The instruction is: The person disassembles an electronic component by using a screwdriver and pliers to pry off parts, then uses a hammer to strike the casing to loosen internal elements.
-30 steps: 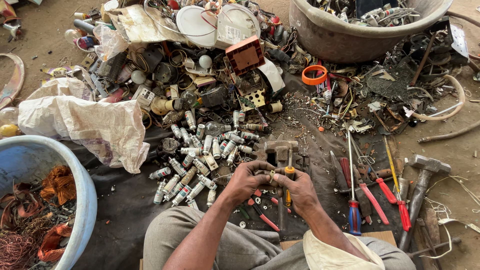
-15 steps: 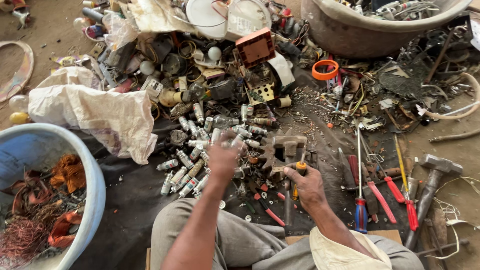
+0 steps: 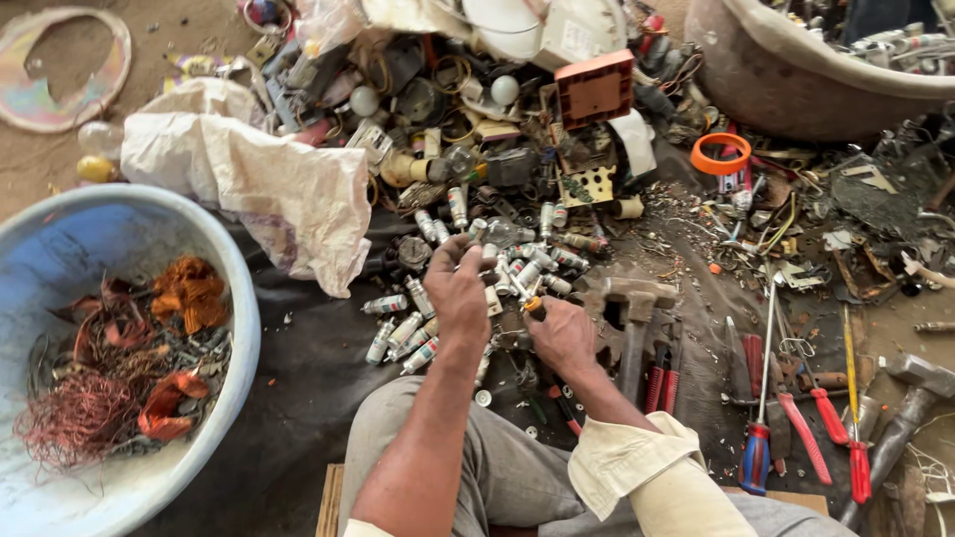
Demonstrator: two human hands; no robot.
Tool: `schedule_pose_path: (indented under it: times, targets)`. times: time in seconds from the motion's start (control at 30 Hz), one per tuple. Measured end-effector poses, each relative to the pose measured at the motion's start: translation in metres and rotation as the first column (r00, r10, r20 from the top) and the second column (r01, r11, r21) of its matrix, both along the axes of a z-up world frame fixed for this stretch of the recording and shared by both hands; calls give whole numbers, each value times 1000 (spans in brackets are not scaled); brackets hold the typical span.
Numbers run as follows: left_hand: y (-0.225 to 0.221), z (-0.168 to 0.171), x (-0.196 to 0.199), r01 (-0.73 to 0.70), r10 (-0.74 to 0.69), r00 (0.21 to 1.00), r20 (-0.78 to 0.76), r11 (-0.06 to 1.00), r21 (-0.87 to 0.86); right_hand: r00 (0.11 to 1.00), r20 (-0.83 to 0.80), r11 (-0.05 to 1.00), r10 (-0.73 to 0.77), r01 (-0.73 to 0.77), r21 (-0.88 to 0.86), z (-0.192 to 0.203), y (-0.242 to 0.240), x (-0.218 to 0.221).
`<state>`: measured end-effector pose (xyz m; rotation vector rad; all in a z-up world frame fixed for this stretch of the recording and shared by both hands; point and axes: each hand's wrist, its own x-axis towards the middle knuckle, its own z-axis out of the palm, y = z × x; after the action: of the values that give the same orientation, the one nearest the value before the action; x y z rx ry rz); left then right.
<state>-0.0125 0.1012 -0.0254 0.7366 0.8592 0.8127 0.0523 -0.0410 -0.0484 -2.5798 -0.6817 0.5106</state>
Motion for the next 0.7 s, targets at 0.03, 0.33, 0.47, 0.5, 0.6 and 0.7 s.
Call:
schedule_pose_path:
  times: [0.03,0.33,0.47,0.5,0.6,0.7]
  targets:
    - [-1,4,1,10,-10,1000,-14,1000,-8,1000,-12,1000,3,-3,-25,3,2,-1]
    - [-4,21,-2,38,-39,999,-12,997,-67,991,-58,950,122,-133,-283,19,14,1]
    - [-1,26,-2,51,-53,998,-32,996,-69,992,-115,962,43,-73,-263,23,20,3]
    - [0,25,-2,51,-53,998,-22,996,-67,989,-146,969,18,-53,-240,22,19,4]
    - [-1,15,0,46,-47,999,-18,996,-74,990,-139,947,39,-81,-311,15,18,9]
    - [-1,-1,0,46,-47,997,-67,999,-24,998,-39,983,45,-52,-178,8,12,9]
